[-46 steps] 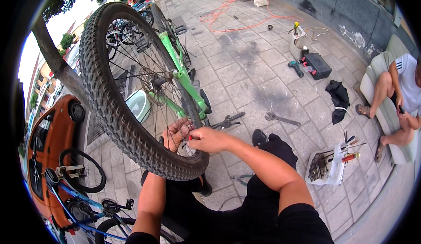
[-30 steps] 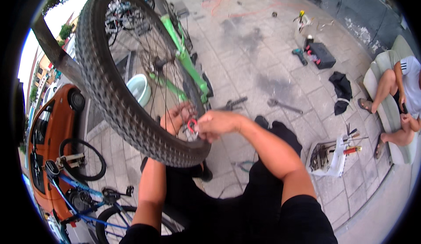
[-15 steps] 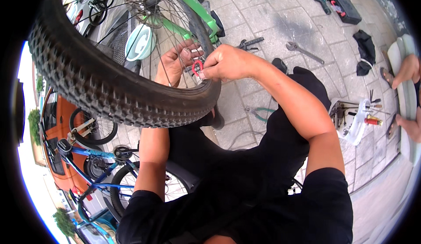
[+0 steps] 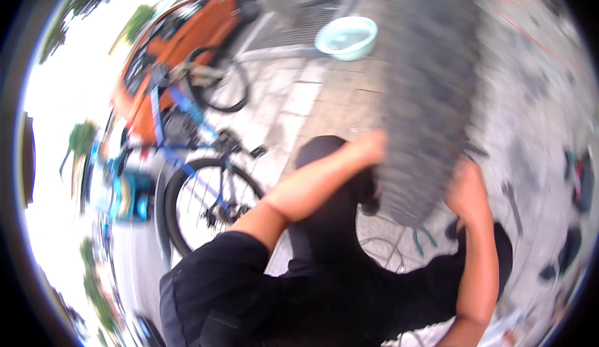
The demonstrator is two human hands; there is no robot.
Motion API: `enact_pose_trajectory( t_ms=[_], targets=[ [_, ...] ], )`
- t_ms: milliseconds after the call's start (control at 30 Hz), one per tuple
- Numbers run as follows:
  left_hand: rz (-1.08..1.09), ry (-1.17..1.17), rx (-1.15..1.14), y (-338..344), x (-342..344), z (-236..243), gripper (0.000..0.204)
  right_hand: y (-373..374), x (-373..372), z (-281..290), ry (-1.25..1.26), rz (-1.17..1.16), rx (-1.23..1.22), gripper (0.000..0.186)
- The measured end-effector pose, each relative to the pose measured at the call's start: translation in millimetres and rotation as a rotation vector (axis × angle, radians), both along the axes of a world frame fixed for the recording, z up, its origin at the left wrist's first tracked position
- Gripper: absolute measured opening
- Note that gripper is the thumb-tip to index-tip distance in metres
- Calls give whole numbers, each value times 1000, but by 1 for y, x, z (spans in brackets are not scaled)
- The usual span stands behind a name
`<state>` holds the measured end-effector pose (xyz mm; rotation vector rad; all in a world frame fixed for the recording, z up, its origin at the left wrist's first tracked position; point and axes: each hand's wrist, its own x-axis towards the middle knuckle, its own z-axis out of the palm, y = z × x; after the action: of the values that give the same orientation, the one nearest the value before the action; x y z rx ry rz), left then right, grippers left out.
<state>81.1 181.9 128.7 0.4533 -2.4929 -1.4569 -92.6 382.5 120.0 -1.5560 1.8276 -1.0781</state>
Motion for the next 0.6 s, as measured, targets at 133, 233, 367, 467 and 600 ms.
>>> enact_pose_trajectory(
  t_ms=[133,233,367,467,600],
  targets=[
    [43,42,-69,-7,5,17,33,-24,-16,-44,-157,-29,11,54],
    [92,57,-87,-7,8,13,27,-44,-9,-55,-376,-11,38,53],
    [165,137,-168,-5,-6,-9,31,-58,-6,-56,-527,-13,49,52],
    [238,108,-254,0,-18,-20,32,-58,-9,-57,-592,-26,53,51],
    [224,72,-425,3,-15,-14,31,-55,-9,-60,-656,-30,56,49]
  ],
)
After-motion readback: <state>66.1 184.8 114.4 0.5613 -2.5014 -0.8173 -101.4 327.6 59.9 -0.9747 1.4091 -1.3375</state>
